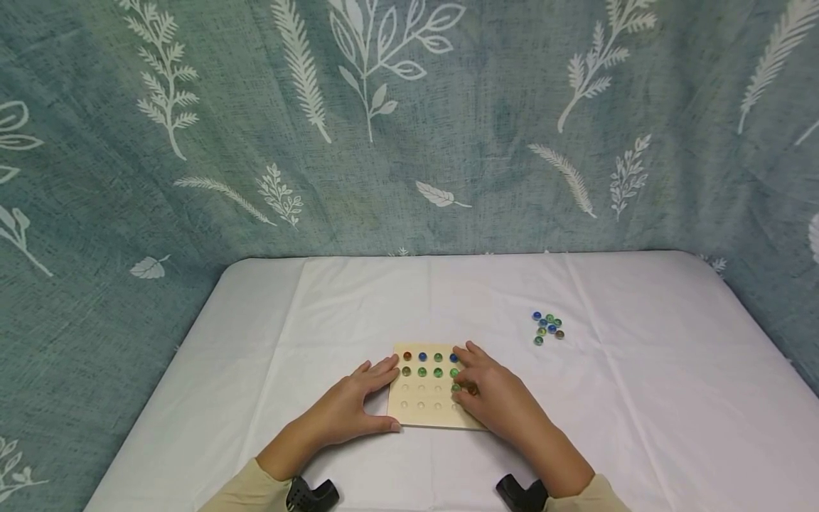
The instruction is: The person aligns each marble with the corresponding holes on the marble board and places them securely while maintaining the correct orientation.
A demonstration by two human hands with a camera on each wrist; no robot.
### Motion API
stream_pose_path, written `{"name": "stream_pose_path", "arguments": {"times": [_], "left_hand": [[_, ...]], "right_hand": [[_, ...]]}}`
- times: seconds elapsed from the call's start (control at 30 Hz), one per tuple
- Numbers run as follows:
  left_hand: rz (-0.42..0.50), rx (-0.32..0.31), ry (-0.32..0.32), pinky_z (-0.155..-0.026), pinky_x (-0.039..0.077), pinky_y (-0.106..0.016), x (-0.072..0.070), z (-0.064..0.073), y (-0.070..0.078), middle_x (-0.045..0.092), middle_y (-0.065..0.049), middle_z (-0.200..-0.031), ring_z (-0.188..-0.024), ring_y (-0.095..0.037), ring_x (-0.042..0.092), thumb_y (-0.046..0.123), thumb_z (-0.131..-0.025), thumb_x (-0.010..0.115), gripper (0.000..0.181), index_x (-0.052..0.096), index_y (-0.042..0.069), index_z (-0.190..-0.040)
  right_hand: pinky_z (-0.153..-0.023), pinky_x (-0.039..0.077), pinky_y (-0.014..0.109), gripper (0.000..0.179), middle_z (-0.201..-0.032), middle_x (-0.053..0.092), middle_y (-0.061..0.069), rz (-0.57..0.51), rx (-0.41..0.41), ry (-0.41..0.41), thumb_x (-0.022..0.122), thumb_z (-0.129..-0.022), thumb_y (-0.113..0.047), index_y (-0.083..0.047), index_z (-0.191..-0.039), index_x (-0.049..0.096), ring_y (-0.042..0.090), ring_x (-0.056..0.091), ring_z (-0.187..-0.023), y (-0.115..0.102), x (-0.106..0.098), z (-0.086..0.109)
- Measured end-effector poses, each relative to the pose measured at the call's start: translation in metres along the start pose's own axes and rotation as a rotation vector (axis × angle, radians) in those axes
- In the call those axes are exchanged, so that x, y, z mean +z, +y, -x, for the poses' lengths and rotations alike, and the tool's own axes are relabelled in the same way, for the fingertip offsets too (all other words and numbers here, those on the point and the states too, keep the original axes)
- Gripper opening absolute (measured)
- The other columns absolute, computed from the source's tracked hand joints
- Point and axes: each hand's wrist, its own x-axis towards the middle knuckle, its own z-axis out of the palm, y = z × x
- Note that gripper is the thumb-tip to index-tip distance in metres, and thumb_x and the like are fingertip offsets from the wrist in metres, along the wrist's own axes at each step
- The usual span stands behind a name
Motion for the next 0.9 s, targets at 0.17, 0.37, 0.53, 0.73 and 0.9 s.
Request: {"name": "stream_pose_path", "arguments": {"times": [0.17, 0.37, 0.53, 0.73, 0.9], "left_hand": [[-0.009, -0.001, 0.004, -0.125, 0.020, -0.041, 0.000, 0.001, 0.001, 0.028, 0.006, -0.160, -0.148, -0.010, 0.027, 0.055, -0.075, 0.079, 0.091, 0.047, 0.012, -0.147], [-0.018, -0.005, 0.005, -0.125, 0.020, -0.041, 0.000, 0.001, 0.002, 0.028, 0.007, -0.160, -0.148, -0.009, 0.027, 0.055, -0.075, 0.080, 0.091, 0.046, 0.012, -0.148], [-0.016, -0.007, 0.004, -0.125, 0.020, -0.041, -0.001, 0.001, 0.002, 0.028, 0.006, -0.160, -0.148, -0.009, 0.027, 0.055, -0.074, 0.080, 0.091, 0.046, 0.012, -0.148], [-0.016, -0.010, -0.001, -0.125, 0.020, -0.041, -0.001, 0.001, 0.002, 0.028, 0.007, -0.161, -0.148, -0.009, 0.026, 0.055, -0.075, 0.080, 0.091, 0.046, 0.012, -0.148], [-0.010, -0.015, -0.003, -0.125, 0.019, -0.041, 0.000, 0.000, 0.002, 0.028, 0.008, -0.160, -0.148, -0.009, 0.026, 0.054, -0.074, 0.080, 0.091, 0.046, 0.012, -0.148]], "right_hand": [[-0.106, 0.044, 0.058, 0.018, -0.147, 0.051, 0.011, 0.000, 0.002, -0.006, 0.079, -0.082, -0.017, -0.012, -0.099, 0.077, 0.035, 0.037, -0.143, 0.000, 0.000, 0.001], [-0.107, 0.044, 0.058, 0.018, -0.148, 0.050, 0.010, -0.002, 0.003, -0.012, 0.079, -0.083, -0.017, -0.013, -0.100, 0.077, 0.035, 0.037, -0.143, 0.000, -0.001, 0.001], [-0.107, 0.044, 0.057, 0.018, -0.148, 0.050, 0.010, -0.001, 0.002, -0.012, 0.079, -0.083, -0.017, -0.012, -0.100, 0.077, 0.034, 0.037, -0.143, -0.001, -0.001, 0.001], [-0.108, 0.043, 0.057, 0.016, -0.146, 0.053, 0.009, -0.018, 0.006, 0.005, 0.079, -0.082, -0.018, -0.014, -0.097, 0.077, 0.034, 0.038, -0.143, 0.000, -0.002, 0.000], [-0.109, 0.041, 0.057, 0.016, -0.146, 0.053, 0.008, -0.046, 0.028, 0.031, 0.079, -0.083, -0.018, -0.013, -0.098, 0.077, 0.034, 0.038, -0.143, 0.005, -0.011, -0.002]]}}
